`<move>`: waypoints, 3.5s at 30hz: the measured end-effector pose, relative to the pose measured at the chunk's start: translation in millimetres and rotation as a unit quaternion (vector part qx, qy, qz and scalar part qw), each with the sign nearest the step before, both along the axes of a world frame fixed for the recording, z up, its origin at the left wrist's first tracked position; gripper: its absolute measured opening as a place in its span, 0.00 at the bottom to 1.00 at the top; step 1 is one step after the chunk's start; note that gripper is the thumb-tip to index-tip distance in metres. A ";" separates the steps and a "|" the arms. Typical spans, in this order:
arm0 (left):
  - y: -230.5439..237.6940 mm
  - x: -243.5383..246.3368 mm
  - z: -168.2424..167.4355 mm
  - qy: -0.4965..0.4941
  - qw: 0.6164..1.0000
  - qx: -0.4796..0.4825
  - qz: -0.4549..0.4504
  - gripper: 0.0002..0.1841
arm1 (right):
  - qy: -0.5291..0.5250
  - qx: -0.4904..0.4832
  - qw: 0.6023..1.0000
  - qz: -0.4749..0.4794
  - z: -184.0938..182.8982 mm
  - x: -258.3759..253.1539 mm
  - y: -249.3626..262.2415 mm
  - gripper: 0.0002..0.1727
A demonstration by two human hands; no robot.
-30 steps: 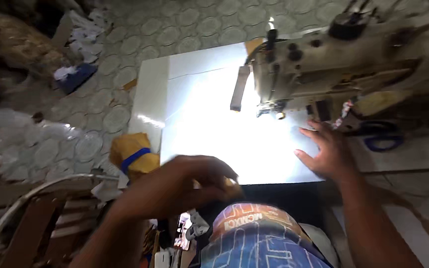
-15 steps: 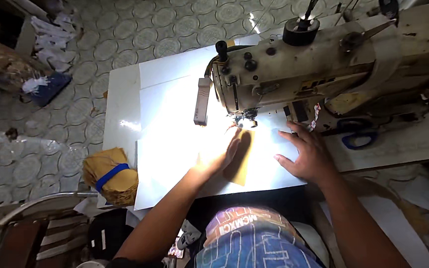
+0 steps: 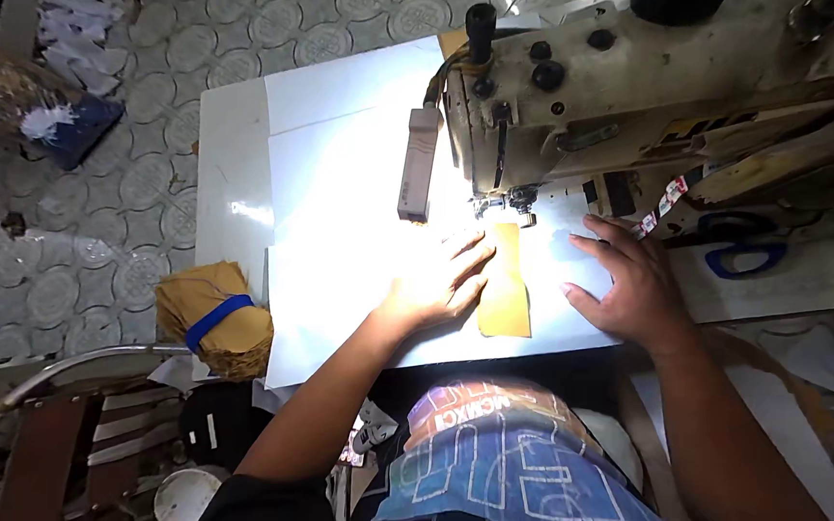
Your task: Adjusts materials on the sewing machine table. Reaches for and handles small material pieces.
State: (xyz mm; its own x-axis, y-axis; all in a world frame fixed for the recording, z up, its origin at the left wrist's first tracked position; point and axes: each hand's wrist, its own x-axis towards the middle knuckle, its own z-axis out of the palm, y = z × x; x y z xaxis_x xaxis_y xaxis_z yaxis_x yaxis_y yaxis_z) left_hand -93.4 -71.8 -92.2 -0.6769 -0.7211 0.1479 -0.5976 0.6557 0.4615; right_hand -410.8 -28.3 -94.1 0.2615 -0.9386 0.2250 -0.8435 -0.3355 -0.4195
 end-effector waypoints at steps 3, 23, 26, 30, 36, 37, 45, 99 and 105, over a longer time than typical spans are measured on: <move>0.7 -1.0 2.4 -0.005 1.000 -0.016 0.004 0.29 | -0.005 0.007 1.000 0.004 0.3 -1.8 2.5 0.37; 2.2 -1.9 -1.3 -0.029 0.998 -0.055 0.019 0.40 | 0.196 0.227 0.949 0.093 98.2 56.3 -32.9 0.34; 1.6 -2.0 -1.6 -0.026 0.998 -0.058 0.014 0.40 | 0.201 0.181 0.952 0.142 87.4 68.5 -40.4 0.27; 2.7 -2.2 -0.9 -0.029 0.997 -0.064 0.018 0.39 | 0.152 0.059 0.947 0.278 58.1 66.9 -59.9 0.32; -1.1 -0.2 -2.9 -0.012 0.998 -0.056 0.013 0.43 | 0.065 0.008 0.944 0.323 22.7 59.7 -70.0 0.39; -1.3 0.2 -4.3 -0.007 0.998 -0.055 0.011 0.44 | 0.058 0.001 0.946 0.320 17.4 58.5 -68.8 0.39; -2.9 -0.2 -0.5 -0.015 0.998 -0.059 -0.002 0.45 | 0.060 0.003 0.953 0.296 12.1 59.9 -65.2 0.39; -38.2 33.0 3.5 -0.133 0.984 0.013 0.118 0.48 | 0.094 0.080 0.985 0.117 16.2 68.9 -73.6 0.39; -84.7 30.3 29.7 -0.178 0.978 0.037 0.102 0.46 | 0.160 0.104 0.975 0.116 15.2 68.3 -119.9 0.36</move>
State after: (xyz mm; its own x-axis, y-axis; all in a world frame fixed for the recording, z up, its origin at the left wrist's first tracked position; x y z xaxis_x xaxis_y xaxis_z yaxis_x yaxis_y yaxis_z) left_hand -63.1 -156.6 -62.6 -0.5177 -0.8460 -0.1277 -0.8434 0.4795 0.2421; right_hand -342.4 -148.1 -78.9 0.4973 -0.8628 -0.0910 -0.8541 -0.4683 -0.2264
